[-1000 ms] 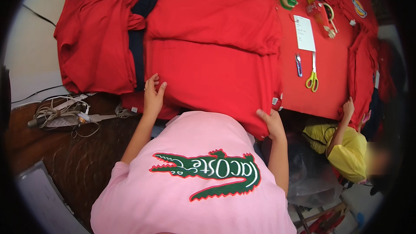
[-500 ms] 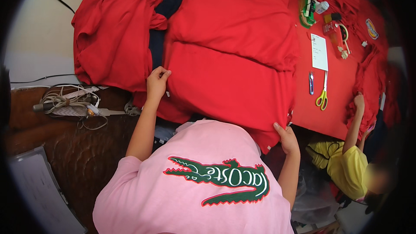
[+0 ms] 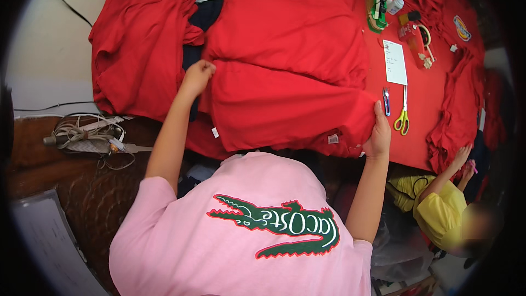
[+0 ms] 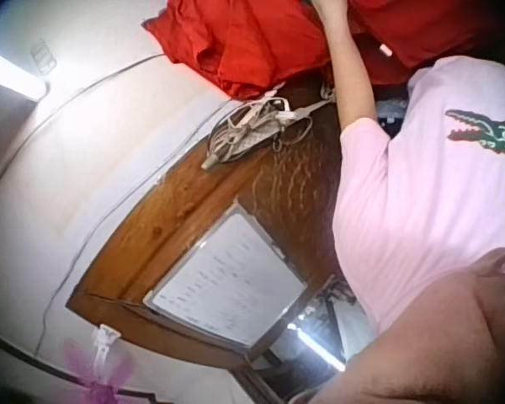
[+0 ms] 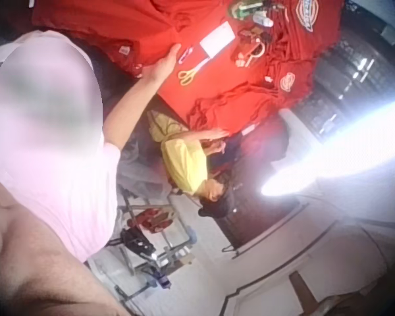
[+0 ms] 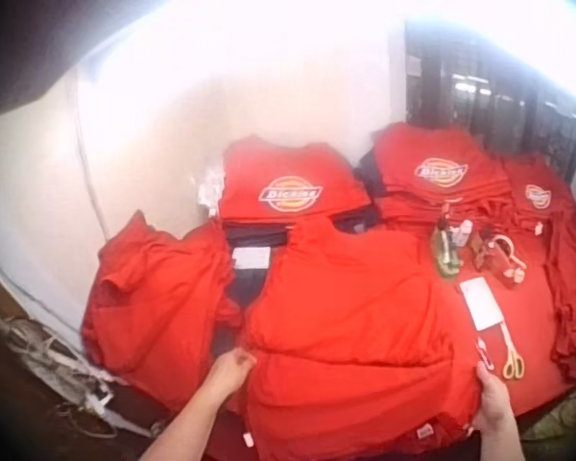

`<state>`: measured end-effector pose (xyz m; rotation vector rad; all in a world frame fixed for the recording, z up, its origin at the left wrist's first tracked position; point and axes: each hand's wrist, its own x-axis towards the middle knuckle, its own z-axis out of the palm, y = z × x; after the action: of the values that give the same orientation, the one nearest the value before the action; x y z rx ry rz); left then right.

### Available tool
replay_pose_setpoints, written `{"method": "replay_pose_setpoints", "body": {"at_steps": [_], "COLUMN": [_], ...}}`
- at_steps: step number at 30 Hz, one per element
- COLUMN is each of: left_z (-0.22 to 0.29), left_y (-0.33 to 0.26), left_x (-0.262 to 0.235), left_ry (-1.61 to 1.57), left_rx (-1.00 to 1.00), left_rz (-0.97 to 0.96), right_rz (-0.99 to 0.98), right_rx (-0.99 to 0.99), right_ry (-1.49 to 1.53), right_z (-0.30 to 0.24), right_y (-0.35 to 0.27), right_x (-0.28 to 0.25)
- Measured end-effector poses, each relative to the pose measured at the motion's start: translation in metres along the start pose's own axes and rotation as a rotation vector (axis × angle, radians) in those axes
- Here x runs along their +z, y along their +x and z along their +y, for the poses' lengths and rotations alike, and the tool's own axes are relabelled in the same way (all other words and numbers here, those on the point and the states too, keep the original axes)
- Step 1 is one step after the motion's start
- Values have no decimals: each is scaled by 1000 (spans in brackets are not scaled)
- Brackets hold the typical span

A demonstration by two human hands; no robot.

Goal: The person repeatedly picks up red Dickies shirts, uses yellow-handled scissors to cut off small white tags from the hem and sleeve areas, and places the trimmed shirts into a growing stack. The person also writes on a small white paper with a pen. A coworker in a yellow shirt is visible across the table handling other shirts.

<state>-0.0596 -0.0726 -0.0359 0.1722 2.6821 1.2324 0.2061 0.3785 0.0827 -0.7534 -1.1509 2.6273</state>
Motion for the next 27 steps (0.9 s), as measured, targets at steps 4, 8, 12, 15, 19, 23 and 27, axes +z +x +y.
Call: {"method": "replay_pose_setpoints", "body": {"at_steps": [4, 8, 12, 15, 19, 23, 27], "left_z": [71, 75, -44, -52, -44, -39, 4], "left_y": [-103, -180, -223, -237, -239, -244, -232], "left_x": [33, 53, 71, 59, 65, 59, 1], "left_ry": [-364, -342, -218, -476, -827, -1013, -1178], "left_rx": [-165, -654, -629, -587, -774, -729, -430], "left_rz": [-320, -904, -593, -475, -424, -430, -320], "right_rz": [-38, -92, -91, -21, 45, 175, 338], "right_rx": [69, -36, 10, -40, -52, -66, -123], "right_ry": [14, 52, 66, 46, 51, -32, -145], "right_z": [-1, 0, -3, 2, 6, 2, -3], "right_y": [8, 26, 34, 37, 39, 35, 20], "right_x": [-20, 23, 25, 9, -9, -32, -67]}}
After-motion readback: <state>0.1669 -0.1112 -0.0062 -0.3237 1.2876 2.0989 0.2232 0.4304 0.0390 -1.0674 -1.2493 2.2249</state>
